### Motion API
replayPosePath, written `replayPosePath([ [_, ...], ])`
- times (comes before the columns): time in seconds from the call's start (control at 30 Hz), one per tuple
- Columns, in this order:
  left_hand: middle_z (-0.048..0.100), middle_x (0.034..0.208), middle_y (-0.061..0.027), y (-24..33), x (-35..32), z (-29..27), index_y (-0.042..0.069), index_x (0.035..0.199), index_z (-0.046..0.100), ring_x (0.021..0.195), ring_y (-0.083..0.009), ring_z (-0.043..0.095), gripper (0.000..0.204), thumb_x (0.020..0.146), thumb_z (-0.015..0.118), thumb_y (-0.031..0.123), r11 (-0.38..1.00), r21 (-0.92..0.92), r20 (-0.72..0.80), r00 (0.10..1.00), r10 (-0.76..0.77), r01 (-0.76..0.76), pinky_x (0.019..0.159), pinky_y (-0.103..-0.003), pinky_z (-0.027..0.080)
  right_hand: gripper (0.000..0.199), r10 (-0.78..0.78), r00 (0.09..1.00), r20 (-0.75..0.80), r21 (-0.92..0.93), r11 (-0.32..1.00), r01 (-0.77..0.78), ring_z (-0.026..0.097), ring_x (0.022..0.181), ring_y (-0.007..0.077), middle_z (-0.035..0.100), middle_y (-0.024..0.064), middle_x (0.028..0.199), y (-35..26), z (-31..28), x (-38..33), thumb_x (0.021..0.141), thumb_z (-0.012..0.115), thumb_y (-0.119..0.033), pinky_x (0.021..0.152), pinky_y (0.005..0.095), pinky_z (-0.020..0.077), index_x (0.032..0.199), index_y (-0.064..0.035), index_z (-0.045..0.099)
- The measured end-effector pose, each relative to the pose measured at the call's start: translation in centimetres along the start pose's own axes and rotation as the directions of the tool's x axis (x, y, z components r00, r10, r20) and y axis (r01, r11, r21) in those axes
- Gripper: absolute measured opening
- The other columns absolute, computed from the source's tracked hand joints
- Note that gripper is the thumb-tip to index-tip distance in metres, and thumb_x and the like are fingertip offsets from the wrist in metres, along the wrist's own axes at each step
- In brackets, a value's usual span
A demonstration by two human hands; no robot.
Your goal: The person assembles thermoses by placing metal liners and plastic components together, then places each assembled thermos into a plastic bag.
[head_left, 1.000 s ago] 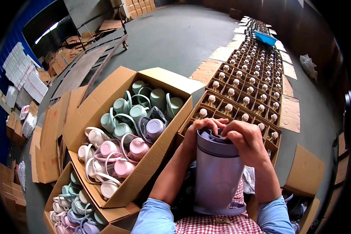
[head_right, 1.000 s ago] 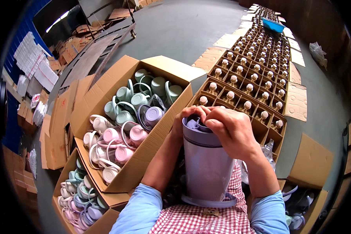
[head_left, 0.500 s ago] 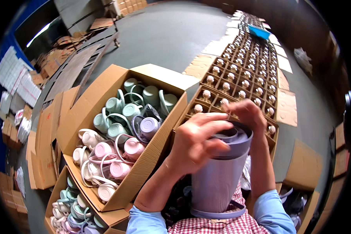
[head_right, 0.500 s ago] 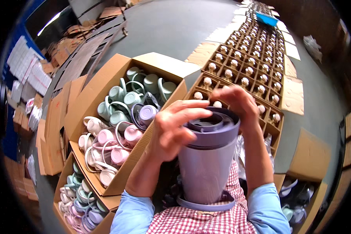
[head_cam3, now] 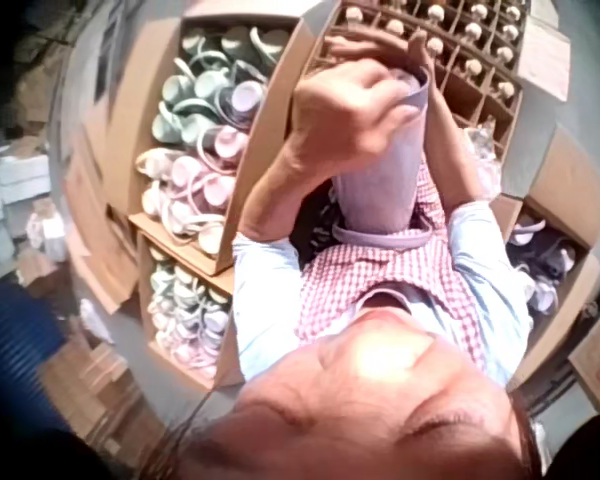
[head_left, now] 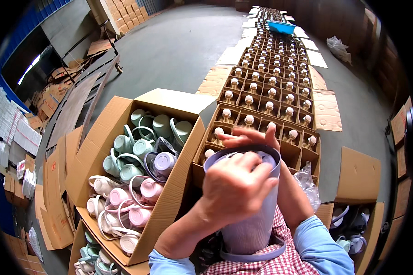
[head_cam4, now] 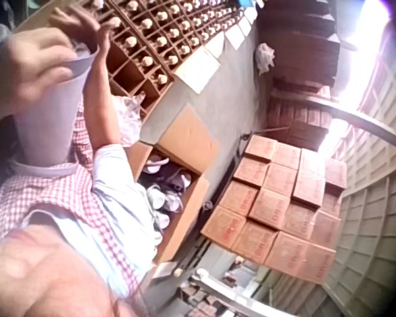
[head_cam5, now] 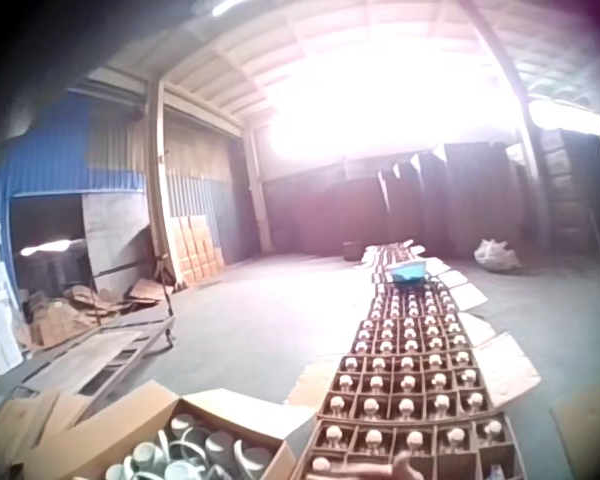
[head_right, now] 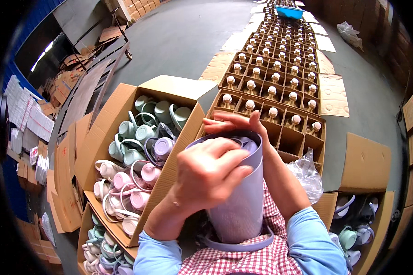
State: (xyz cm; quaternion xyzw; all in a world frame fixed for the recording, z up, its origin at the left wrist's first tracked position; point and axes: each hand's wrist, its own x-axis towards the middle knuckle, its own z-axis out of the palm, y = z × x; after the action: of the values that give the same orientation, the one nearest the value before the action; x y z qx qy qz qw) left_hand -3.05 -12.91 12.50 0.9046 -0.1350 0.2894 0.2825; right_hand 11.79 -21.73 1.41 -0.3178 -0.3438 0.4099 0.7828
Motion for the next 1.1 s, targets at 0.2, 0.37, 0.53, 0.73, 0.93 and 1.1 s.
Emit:
replayPosePath([
  [0.2, 0.068, 0.09, -0.0162, -8.4, -4.4, -1.9, 0.0, 0.085, 0.07, 0.081, -0.0285, 0.065, 0.033, 0.08, 0.064, 0.032, 0.882, -0.47, 0.01, 0.999, 0.047, -0.037, 0.073, -0.038, 0.051, 0.1, -0.056, 0.987, 0.152, -0.637, 0.758, 0.141, 0.058, 0.111, 0.0282, 0.067, 0.0188, 0.101, -4.0, 1.6, -1.5, 0.083, 0.025, -0.079, 0.099, 0.0398, 0.0415, 0.13, 0.0053, 0.049],
  [0.37, 0.067, 0.084, -0.0145, -0.8, -0.5, 0.0, 0.003, 0.087, 0.068, 0.076, -0.0293, 0.065, 0.033, 0.08, 0.068, 0.036, 0.996, 0.088, 0.092, 0.995, -0.037, 0.029, 0.071, -0.037, 0.051, 0.104, 0.054, 0.997, -0.062, -0.003, 0.999, -0.054, 0.052, 0.119, 0.0297, 0.059, 0.023, 0.12, 0.2, 0.9, 0.1, 0.077, 0.028, -0.083, 0.106, 0.0444, 0.0357, 0.135, 0.0008, 0.044],
  [0.53, 0.069, 0.087, -0.0139, -7.3, -4.1, -1.3, 0.002, 0.087, 0.07, 0.079, -0.0292, 0.067, 0.042, 0.085, 0.06, 0.043, 0.908, -0.405, -0.084, 0.993, 0.083, -0.11, 0.074, -0.04, 0.053, 0.089, -0.119, 0.991, 0.055, -0.666, 0.735, 0.126, 0.062, 0.103, 0.0266, 0.07, 0.0177, 0.093, -3.4, 1.9, -1.9, 0.086, 0.032, -0.073, 0.1, 0.0387, 0.0411, 0.12, 0.0044, 0.06],
  [0.73, 0.066, 0.085, -0.014, -0.3, 0.0, 0.5, 0.002, 0.086, 0.068, 0.073, -0.0277, 0.065, 0.024, 0.068, 0.075, 0.015, 0.999, 0.047, 0.031, 0.999, -0.015, 0.013, 0.065, -0.034, 0.053, 0.102, 0.075, 0.997, 0.011, -0.017, 0.997, -0.075, 0.057, 0.112, 0.0249, 0.056, 0.0201, 0.126, -0.1, 0.7, 0.3, 0.078, 0.033, -0.082, 0.097, 0.0379, 0.044, 0.137, -0.0006, 0.042],
  [0.93, 0.068, 0.091, -0.0121, -5.7, -2.7, -1.5, 0.004, 0.088, 0.07, 0.077, -0.0276, 0.063, 0.027, 0.073, 0.07, 0.027, 0.947, -0.25, -0.046, 0.98, 0.196, -0.201, 0.069, -0.035, 0.051, 0.089, -0.029, 0.993, 0.112, -0.458, 0.886, 0.078, 0.06, 0.107, 0.0239, 0.064, 0.0195, 0.112, -3.1, 1.0, -1.2, 0.086, 0.033, -0.073, 0.097, 0.036, 0.0445, 0.131, 0.002, 0.05],
  [1.1, 0.058, 0.076, -0.0073, 1.3, 0.7, 0.2, 0.005, 0.084, 0.071, 0.068, -0.0257, 0.054, 0.022, 0.069, 0.073, 0.02, 0.963, 0.267, 0.052, 0.997, -0.057, 0.041, 0.062, -0.034, 0.047, 0.102, 0.095, 0.995, 0.013, 0.073, 0.993, -0.096, 0.049, 0.123, 0.0287, 0.057, 0.0232, 0.124, -0.5, 1.4, 0.3, 0.079, 0.03, -0.081, 0.106, 0.0418, 0.0354, 0.134, 0.0033, 0.045],
])
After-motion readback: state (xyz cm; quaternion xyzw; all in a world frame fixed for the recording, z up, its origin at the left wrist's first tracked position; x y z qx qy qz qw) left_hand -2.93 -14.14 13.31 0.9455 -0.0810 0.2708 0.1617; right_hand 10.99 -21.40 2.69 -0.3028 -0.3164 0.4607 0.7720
